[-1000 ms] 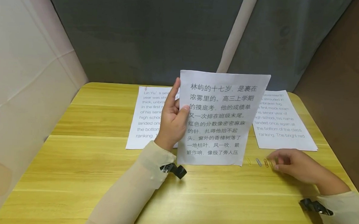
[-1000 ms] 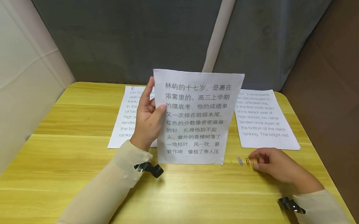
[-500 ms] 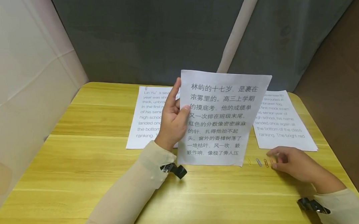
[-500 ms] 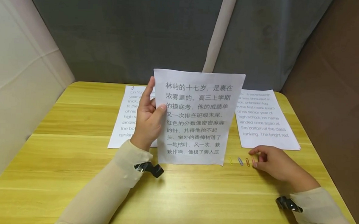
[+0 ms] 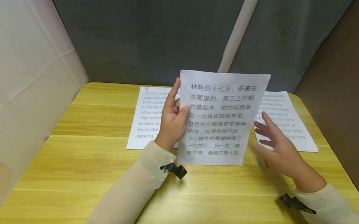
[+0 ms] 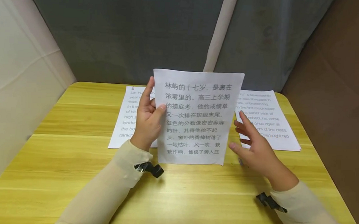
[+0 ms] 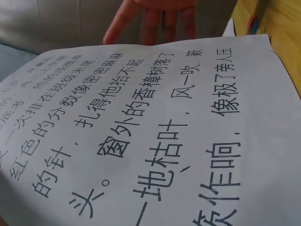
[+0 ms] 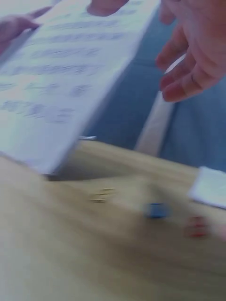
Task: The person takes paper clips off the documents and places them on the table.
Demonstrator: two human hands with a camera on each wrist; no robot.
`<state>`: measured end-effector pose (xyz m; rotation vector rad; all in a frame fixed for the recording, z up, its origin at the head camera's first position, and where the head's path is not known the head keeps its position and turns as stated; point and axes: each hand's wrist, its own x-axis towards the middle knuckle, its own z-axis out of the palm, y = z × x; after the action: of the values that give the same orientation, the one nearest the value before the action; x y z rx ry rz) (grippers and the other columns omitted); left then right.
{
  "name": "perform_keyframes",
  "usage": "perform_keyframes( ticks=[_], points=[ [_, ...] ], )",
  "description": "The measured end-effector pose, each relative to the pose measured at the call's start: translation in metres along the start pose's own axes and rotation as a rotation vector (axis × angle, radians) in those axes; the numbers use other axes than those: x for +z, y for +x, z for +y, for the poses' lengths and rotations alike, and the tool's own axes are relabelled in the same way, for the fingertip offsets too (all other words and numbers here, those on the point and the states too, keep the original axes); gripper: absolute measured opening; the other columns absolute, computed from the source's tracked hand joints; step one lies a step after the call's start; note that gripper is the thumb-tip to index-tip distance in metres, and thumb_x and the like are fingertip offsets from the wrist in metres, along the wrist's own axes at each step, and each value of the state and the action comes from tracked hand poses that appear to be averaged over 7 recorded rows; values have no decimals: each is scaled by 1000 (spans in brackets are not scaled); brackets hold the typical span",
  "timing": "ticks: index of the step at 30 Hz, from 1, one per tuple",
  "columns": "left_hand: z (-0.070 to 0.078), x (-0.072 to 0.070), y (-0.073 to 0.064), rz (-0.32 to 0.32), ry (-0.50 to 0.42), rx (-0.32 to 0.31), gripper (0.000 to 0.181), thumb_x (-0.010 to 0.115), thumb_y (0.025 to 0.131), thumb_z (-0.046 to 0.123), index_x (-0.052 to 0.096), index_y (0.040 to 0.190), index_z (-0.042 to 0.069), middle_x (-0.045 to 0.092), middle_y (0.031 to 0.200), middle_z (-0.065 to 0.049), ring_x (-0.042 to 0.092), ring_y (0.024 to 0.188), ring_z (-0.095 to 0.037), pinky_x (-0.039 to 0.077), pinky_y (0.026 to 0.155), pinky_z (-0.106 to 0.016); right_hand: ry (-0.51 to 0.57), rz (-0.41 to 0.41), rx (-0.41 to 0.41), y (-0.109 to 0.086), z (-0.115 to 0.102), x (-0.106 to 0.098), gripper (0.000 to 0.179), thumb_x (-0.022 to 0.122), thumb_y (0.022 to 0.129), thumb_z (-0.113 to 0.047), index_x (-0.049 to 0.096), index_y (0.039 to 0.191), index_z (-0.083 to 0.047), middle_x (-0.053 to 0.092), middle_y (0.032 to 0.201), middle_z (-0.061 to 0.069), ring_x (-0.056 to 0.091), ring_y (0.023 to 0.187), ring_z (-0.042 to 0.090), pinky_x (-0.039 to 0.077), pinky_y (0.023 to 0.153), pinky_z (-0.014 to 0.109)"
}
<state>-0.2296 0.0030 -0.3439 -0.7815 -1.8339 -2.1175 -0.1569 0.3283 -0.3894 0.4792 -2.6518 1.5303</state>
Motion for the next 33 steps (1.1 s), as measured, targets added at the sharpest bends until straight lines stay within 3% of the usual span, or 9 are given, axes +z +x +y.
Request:
perform_keyframes(
  ticks=[3,6,10,13,15,19,23,26,33],
  points=[
    [0,-1,0,0,-3,-5,79,42,101,-11,23,169,24,68,137,-23,78,102,-15,65,73,-31,128,11,-35,6,-5,17,103,69,98,1,3,171,-32,47,160,22,58,139,24,48,101,10],
    [-1,-1,0,7,-3,-9,80,41,101,-11,22,170,25,68,138,-21,78,103,-17,67,77,-36,259,43,-61,12,-7,29,104,66,97,8,6,171,-34,55,151,11,64,125,8,55,98,16],
    [0,-1,1,31,13,-24,82,41,101,-11,21,170,29,69,137,-19,78,103,-19,67,79,-40,372,103,-81,14,-8,38,100,63,97,13,11,171,-31,64,138,-6,70,112,9,58,93,18],
    [2,-1,2,71,28,-54,82,42,102,-9,22,169,35,70,139,-14,79,102,-23,67,79,-41,416,131,-72,11,-9,42,97,61,98,12,11,171,-27,66,136,-10,71,113,8,58,93,18],
    [5,-1,3,95,31,-81,82,42,103,-7,23,168,40,69,141,-11,79,103,-26,67,80,-41,416,138,-49,8,-10,45,95,61,99,10,10,171,-27,66,138,-9,70,115,6,58,94,18],
    [8,-1,4,133,19,-127,82,42,105,-5,23,166,47,68,142,-6,78,105,-28,66,82,-41,392,150,-16,4,-9,50,93,60,101,7,8,171,-25,63,145,6,68,119,3,58,94,19],
    [11,-1,4,156,6,-151,82,43,106,-4,23,165,49,68,143,-6,78,105,-28,66,82,-40,418,190,-10,0,-12,56,88,59,101,9,15,170,-23,65,142,4,70,117,4,61,88,23],
    [12,0,4,147,-7,-185,83,43,107,-3,21,164,52,67,143,-5,78,105,-29,66,83,-40,423,235,10,-2,-14,59,85,58,101,10,20,170,-23,66,138,-3,71,113,5,63,84,24],
    [0,1,5,105,7,-308,95,46,103,-7,11,163,58,67,136,-10,79,94,-29,67,79,-41,371,301,181,7,-18,55,82,59,104,-1,21,169,-31,60,147,22,73,107,3,63,81,23]
  ],
)
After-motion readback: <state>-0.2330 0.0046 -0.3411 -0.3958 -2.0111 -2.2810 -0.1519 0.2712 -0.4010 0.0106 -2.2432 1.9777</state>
